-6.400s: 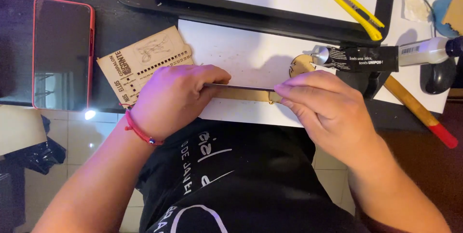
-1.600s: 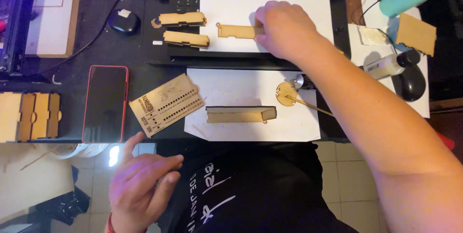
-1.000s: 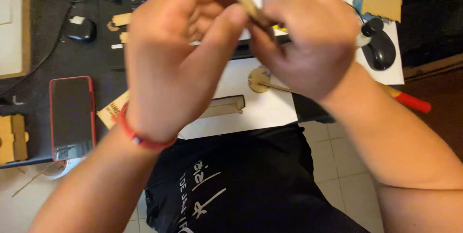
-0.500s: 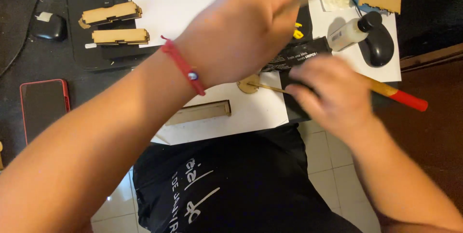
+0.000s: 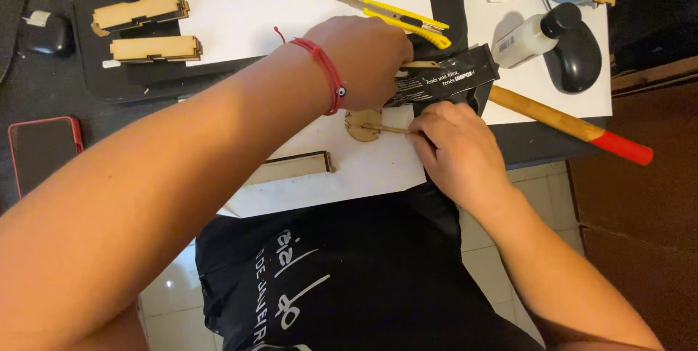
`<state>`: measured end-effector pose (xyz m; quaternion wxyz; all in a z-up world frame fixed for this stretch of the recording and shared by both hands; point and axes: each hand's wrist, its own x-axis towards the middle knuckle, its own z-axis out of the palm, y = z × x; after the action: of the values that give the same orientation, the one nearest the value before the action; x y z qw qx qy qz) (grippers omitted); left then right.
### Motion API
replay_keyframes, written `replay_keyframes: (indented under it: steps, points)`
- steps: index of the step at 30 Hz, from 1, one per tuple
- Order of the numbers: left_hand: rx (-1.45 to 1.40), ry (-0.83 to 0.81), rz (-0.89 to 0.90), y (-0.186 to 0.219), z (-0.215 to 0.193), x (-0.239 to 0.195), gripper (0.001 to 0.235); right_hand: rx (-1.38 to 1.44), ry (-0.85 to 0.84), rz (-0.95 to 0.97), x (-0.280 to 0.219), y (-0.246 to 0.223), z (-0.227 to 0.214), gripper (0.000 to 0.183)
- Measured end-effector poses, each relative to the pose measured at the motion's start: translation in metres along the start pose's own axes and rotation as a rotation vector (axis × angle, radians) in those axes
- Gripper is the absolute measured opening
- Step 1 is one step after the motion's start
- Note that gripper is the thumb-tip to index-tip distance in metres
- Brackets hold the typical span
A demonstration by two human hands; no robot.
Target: The person assembles a wooden model by applying glue to small wooden pieces using a wooden stick and joining them together. They handle various wooden components, applying adhesive to slots and edges before fitting the pieces into place.
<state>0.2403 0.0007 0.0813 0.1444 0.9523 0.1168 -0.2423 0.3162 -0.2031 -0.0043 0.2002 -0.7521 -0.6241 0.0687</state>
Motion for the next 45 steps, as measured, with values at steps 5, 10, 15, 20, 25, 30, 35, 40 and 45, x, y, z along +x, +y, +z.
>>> replay_keyframes:
  steps: [5, 10, 15, 20, 25, 30, 35, 40, 45]
  points:
    - [-0.024, 0.04, 0.012, -0.013, 0.001, -0.011, 0.019, 0.009, -0.011, 0.047, -0.001, 0.002, 0.002, 0.008]
    - [0.019, -0.068, -0.067, -0.025, 0.007, -0.023, 0.032, 0.006, -0.056, 0.096, 0.002, -0.002, 0.001, 0.006]
    - [0.089, -0.075, -0.069, -0.027, 0.015, -0.024, 0.047, -0.02, 0.022, 0.105, 0.0, -0.006, 0.01, 0.005]
    - [0.1, -0.09, -0.086, -0.029, 0.021, -0.022, 0.056, -0.04, 0.074, 0.103, 0.002, -0.015, 0.008, 0.009]
    - [0.143, -0.07, -0.051, -0.029, 0.026, -0.019, 0.049, 0.0, -0.017, 0.153, -0.002, -0.004, 0.009, 0.012]
    - [0.165, -0.057, -0.064, -0.028, 0.028, -0.018, 0.048, 0.065, 0.05, 0.041, 0.001, -0.001, 0.014, 0.009]
    - [0.121, -0.036, -0.081, -0.028, 0.029, -0.02, 0.052, 0.068, 0.072, 0.017, 0.001, 0.0, 0.018, 0.012]
    - [0.144, 0.014, -0.066, -0.031, 0.037, -0.016, 0.054, 0.049, 0.046, -0.089, 0.0, 0.008, 0.023, 0.029]
    - [0.131, 0.038, -0.066, -0.03, 0.04, -0.016, 0.053, -0.025, -0.016, -0.154, 0.001, 0.016, 0.026, 0.039]
